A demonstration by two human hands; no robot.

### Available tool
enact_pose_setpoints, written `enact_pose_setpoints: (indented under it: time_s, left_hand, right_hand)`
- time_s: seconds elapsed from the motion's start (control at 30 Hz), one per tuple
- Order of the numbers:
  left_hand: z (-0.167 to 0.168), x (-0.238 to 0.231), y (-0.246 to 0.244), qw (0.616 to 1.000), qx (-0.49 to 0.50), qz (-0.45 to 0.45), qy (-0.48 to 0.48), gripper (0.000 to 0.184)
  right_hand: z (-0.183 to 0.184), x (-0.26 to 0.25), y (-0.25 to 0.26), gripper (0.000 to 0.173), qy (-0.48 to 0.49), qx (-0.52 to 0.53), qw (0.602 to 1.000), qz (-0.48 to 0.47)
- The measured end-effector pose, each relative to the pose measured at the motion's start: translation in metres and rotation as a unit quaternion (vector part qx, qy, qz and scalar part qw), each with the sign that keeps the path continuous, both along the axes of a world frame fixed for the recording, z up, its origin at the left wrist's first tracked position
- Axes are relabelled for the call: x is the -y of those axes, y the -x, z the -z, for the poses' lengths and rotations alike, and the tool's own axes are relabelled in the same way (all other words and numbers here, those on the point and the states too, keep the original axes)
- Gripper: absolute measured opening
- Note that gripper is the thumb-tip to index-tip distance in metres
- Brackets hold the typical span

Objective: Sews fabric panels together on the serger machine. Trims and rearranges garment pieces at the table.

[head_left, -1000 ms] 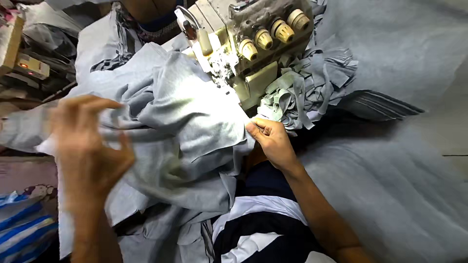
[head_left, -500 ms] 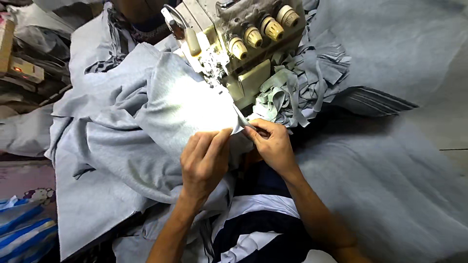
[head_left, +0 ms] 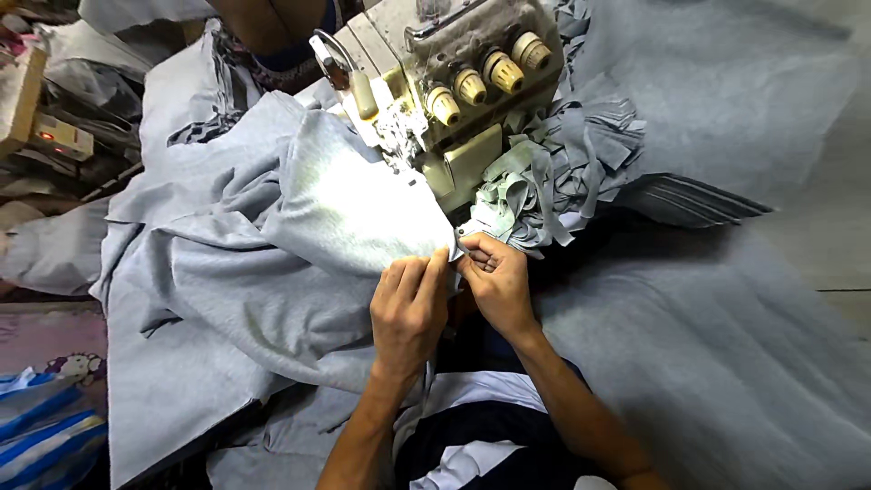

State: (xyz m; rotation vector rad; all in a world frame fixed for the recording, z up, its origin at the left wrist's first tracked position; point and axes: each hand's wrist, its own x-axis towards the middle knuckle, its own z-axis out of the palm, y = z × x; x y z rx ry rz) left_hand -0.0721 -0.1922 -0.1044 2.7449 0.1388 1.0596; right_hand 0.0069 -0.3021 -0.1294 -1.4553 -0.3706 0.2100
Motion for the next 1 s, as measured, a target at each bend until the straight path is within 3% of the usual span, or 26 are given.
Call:
enact_pose_setpoints:
  time_s: [0.3, 0.43, 0.57, 0.67, 0.83, 0.93, 1.0]
  left_hand:
    - [-0.010, -0.003, -0.006, 0.998, -0.028, -0.022, -0.043, 0.018]
    - [-0.015, -0.005, -0.006, 0.995, -0.066, -0.018, -0.075, 0.020]
    - [-0.017, -0.006, -0.006, 0.989, -0.078, 0.000, -0.128, 0.018]
    - [-0.011, -0.006, -0.006, 0.985, -0.067, 0.014, -0.156, 0.016]
    - [-0.005, -0.021, 0.005, 0.996, -0.042, 0.008, -0.081, 0.021]
    - [-0.005, -0.062, 0.044, 0.993, -0.052, -0.103, 0.006, 0.033]
    - [0.003, -0.101, 0.086, 0.973, -0.091, -0.208, 0.043, 0.054]
  right_hand:
    - [-0.004, 0.003, -0.015, 0.014, -0.022, -0.016, 0.997, -0.068]
    - [-0.008, 0.008, -0.022, 0.018, -0.069, -0.087, 0.983, -0.143]
    - [-0.012, 0.015, -0.034, 0.036, -0.112, -0.155, 0.960, -0.204]
    - [-0.020, 0.013, -0.043, 0.048, -0.071, -0.140, 0.965, -0.209]
    - [-0.020, 0.005, -0.050, 0.015, 0.102, 0.003, 0.984, -0.145]
    - [-0.020, 0.006, -0.053, 0.011, 0.145, 0.062, 0.981, -0.109]
    - [-0.022, 0.007, -0.054, 0.010, 0.139, 0.058, 0.984, -0.099]
